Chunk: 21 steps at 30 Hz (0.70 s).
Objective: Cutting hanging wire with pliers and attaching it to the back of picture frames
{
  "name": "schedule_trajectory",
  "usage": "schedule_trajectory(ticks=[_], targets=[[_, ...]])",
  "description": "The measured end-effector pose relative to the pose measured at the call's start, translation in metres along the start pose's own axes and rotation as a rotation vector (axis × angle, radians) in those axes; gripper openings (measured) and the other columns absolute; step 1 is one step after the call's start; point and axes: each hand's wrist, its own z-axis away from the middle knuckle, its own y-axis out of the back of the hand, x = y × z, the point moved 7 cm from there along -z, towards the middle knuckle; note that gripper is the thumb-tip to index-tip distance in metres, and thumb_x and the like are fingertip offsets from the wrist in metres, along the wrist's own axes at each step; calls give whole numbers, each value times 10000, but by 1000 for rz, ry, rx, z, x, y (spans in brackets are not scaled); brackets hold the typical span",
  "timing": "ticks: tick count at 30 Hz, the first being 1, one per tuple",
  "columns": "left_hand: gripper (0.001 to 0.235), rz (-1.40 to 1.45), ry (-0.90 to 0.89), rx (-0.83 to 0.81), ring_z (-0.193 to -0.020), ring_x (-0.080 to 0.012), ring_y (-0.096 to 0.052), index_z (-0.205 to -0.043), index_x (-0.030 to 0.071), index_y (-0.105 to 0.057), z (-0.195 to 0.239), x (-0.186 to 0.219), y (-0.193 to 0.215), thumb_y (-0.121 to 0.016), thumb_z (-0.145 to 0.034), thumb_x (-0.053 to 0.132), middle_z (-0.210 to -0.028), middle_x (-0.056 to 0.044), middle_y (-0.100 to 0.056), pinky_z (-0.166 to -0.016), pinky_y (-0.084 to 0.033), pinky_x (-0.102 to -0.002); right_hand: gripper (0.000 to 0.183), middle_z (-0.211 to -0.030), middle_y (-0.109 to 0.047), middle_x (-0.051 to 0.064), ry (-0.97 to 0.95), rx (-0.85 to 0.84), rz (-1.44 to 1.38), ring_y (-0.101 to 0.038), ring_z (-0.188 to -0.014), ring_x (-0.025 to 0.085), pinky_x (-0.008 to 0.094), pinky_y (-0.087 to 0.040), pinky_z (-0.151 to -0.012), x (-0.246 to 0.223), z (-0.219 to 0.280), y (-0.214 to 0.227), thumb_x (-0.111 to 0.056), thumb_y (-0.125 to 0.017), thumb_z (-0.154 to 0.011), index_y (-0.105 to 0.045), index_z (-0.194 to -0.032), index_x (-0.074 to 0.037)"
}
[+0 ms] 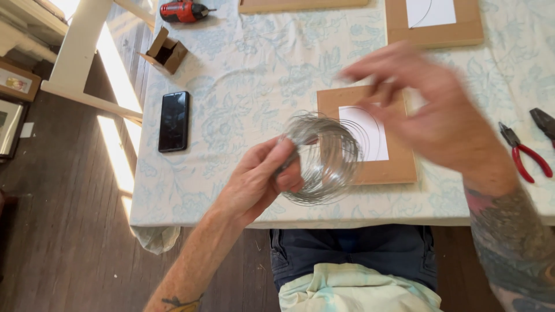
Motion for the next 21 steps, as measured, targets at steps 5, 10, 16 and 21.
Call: schedule_trajectory(ticks=[5, 10, 16, 21], targets=[[264, 155, -216, 16, -581, -102, -276, -1060, 53, -482, 8, 7, 21, -473, -1093, 315, -628, 41, -349, -624, -318, -296, 173, -1013, -687, 90, -427, 309, -547, -628, -754, 155, 255, -536, -552, 111, 91, -38, -160, -592, -1078, -636, -1201, -46], [308, 356, -422, 13, -583, -92, -324, -942, 118, -591, 2, 5, 9, -450, -1124, 323, -626, 49, -353, -642, -355, -285, 448, -972, -760, 269, -530, 174, -1068, -758, -869, 305, 358, -660, -572, 109, 125, -133, -191, -707, -869, -646, -1186, 120], [322, 443, -451, 69, -568, -97, -325, -910, 110, -605, -1, 0, 7, -492, -1103, 341, -601, 54, -352, -637, -361, -278, 185, -766, -761, 253, -647, 286, -1057, -759, -629, 272, 311, -631, -461, 106, 124, -136, -46, -737, -893, -713, -998, 105], [304, 402, -481, 94, -592, -88, -351, -966, 105, -632, 1, 4, 12, -506, -1103, 345, -618, 59, -389, -665, -388, -273, 101, -743, -780, 260, -695, 297, -997, -775, -597, 275, 297, -616, -447, 122, 134, -133, -29, -731, -905, -731, -911, 72]])
